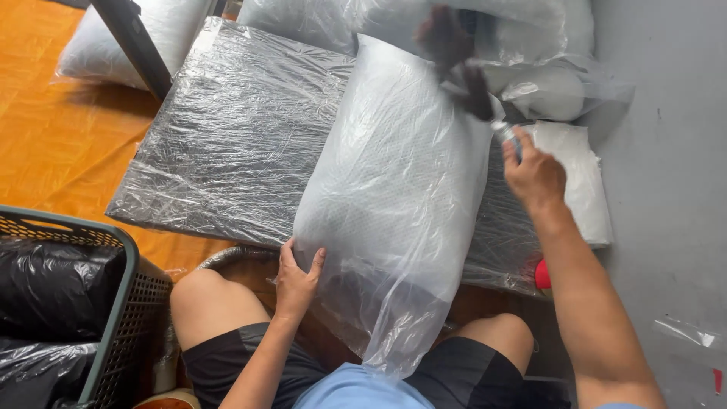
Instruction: The person uses a feather duster to wipe the surface of a pillow wrapped in a clear plastic bag. They then insert a vacuum cleaner hose into the bag and seal the opening around the hose with their hands.
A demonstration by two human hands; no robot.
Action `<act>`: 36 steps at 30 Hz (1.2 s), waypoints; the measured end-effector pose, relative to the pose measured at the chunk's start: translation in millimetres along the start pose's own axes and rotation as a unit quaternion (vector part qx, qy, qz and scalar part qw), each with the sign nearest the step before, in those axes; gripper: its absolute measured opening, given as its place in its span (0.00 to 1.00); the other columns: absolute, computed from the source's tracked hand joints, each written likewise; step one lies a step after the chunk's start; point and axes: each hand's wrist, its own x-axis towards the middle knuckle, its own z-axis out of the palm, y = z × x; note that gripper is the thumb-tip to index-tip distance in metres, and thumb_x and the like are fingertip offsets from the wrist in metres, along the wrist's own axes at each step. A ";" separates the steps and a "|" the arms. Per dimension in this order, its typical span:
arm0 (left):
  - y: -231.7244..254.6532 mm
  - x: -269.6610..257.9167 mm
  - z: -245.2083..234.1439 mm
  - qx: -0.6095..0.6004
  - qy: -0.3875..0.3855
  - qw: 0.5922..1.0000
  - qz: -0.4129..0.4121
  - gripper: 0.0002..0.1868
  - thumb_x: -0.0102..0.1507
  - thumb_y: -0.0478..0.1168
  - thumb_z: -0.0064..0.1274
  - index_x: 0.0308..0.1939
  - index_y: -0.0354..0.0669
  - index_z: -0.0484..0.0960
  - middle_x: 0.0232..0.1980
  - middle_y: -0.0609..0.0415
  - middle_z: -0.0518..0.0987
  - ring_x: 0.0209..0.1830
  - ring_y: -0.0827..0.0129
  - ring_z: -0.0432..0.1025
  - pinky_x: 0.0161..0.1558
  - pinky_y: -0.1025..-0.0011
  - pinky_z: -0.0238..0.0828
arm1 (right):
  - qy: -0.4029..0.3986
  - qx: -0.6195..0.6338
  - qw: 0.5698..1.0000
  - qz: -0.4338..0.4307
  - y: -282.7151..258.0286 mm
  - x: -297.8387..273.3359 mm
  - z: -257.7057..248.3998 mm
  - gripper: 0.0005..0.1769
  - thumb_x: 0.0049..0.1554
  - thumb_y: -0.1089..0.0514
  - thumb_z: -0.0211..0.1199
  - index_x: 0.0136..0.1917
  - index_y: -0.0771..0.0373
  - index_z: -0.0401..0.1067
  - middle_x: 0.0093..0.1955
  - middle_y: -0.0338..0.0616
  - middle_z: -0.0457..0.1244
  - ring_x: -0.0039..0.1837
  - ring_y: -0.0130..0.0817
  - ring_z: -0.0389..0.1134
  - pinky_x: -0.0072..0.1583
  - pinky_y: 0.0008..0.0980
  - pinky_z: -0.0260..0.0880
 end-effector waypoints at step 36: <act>9.2 22.8 -21.7 0.015 -0.058 0.996 -0.064 0.47 0.56 0.74 0.38 0.71 0.49 0.66 0.67 0.50 0.74 0.66 0.58 0.69 0.63 0.61 0.62 | -0.039 0.343 0.938 -0.009 30.8 -305.1 85.8 0.27 0.63 0.40 0.51 0.69 0.56 0.66 0.38 0.43 0.69 0.31 0.35 0.69 0.35 0.36 0.67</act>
